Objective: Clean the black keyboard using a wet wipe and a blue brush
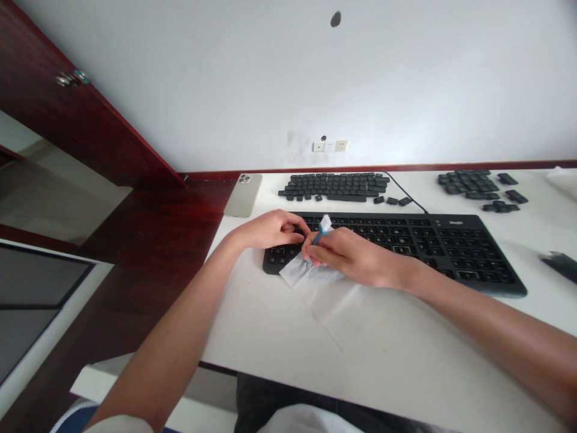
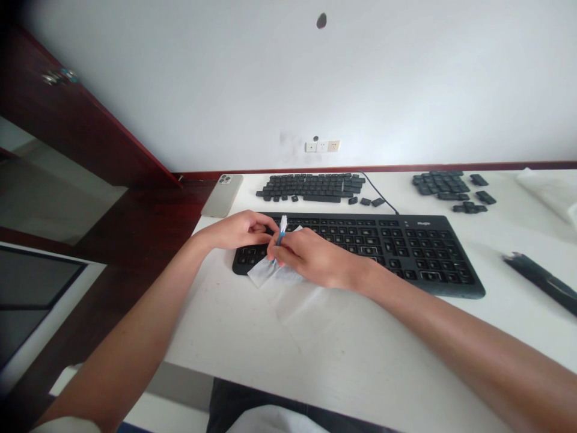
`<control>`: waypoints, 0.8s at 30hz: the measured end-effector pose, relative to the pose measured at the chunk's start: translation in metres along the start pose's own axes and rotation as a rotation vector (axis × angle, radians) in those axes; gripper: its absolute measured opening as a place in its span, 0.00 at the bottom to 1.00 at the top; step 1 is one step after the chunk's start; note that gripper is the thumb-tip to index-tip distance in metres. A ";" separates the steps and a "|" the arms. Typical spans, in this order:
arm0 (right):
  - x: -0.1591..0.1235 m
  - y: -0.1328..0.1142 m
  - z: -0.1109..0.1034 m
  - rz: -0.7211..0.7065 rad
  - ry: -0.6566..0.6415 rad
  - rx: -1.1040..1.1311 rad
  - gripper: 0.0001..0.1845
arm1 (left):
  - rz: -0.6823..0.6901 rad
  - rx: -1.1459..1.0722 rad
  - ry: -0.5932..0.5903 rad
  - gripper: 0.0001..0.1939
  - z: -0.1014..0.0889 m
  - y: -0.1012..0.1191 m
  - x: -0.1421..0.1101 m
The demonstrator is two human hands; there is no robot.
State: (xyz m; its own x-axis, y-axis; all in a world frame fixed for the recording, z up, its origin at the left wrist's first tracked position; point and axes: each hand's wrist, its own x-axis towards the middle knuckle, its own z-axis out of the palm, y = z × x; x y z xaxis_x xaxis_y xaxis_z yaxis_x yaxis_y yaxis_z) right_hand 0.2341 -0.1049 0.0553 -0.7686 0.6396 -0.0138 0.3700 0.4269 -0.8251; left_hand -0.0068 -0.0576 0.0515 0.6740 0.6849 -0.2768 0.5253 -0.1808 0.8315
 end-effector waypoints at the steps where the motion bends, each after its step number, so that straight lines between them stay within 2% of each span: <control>1: 0.000 0.000 0.001 0.002 -0.001 0.005 0.18 | -0.001 0.000 0.000 0.13 0.000 0.000 0.000; 9: 0.003 0.004 0.013 -0.093 0.031 -0.150 0.13 | -0.006 0.013 0.017 0.13 0.000 0.002 0.000; 16: 0.004 -0.004 0.014 -0.053 -0.006 -0.160 0.11 | -0.015 0.046 0.012 0.14 -0.001 0.000 -0.001; 21: 0.009 -0.006 0.024 0.018 0.080 -0.207 0.10 | -0.020 0.052 0.007 0.16 -0.001 -0.002 0.000; 24: 0.009 -0.006 0.022 0.000 0.036 -0.185 0.10 | -0.017 0.053 0.024 0.14 -0.001 -0.003 0.000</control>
State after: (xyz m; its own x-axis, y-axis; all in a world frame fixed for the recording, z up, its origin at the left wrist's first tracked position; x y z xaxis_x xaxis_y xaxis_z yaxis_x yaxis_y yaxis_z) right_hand 0.2136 -0.1156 0.0475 -0.7506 0.6606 0.0092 0.4621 0.5348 -0.7074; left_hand -0.0087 -0.0561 0.0498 0.6524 0.7047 -0.2789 0.5639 -0.2055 0.7998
